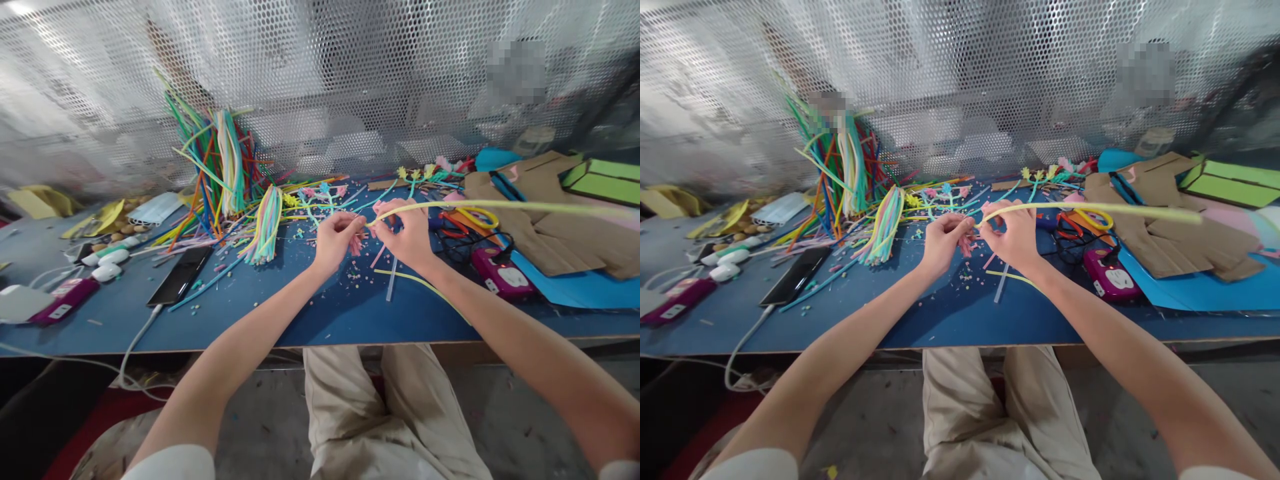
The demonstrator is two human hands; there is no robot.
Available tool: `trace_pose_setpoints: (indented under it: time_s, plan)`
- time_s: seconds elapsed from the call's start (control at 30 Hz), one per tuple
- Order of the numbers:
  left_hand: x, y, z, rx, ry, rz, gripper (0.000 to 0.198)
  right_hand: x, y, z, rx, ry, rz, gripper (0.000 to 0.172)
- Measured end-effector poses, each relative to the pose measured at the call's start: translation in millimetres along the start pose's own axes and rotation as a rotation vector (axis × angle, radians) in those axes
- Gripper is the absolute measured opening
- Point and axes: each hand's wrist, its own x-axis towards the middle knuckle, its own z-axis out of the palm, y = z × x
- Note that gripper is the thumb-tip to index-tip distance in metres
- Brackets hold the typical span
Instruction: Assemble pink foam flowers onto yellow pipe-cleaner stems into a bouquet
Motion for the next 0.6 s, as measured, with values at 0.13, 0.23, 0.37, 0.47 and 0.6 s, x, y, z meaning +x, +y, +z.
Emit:
trace_pose_setpoints:
  time_s: [0.13, 0.23, 0.37, 0.47, 0.6]
  plan:
    - [-0.7, 0.4, 0.4, -0.013, 0.018, 0.039, 0.034, -1.7, -4.0, -1.3, 0.129, 0.068, 0.045, 0.009]
    - [-1.8, 1.0, 0.3, 0.007, 0.014, 0.058, 0.034, -2.5, -5.0, -1.1, 0.246, 0.14, 0.071, 0.015]
    - [-1.0, 0.8, -1.4, 0.005, 0.024, 0.062, 0.034, -2.1, -5.9, -2.7, 0.338, 0.262, 0.171, 0.018]
    - [1.8, -1.3, -3.0, -0.03, 0.06, 0.075, 0.034, -0.9, -4.7, -5.3, 0.286, 0.291, 0.171, 0.02]
    - [5.8, -4.8, -4.2, -0.081, 0.098, 0.053, 0.03, 0.7, 1.9, -4.9, 0.301, 0.278, 0.175, 0.017]
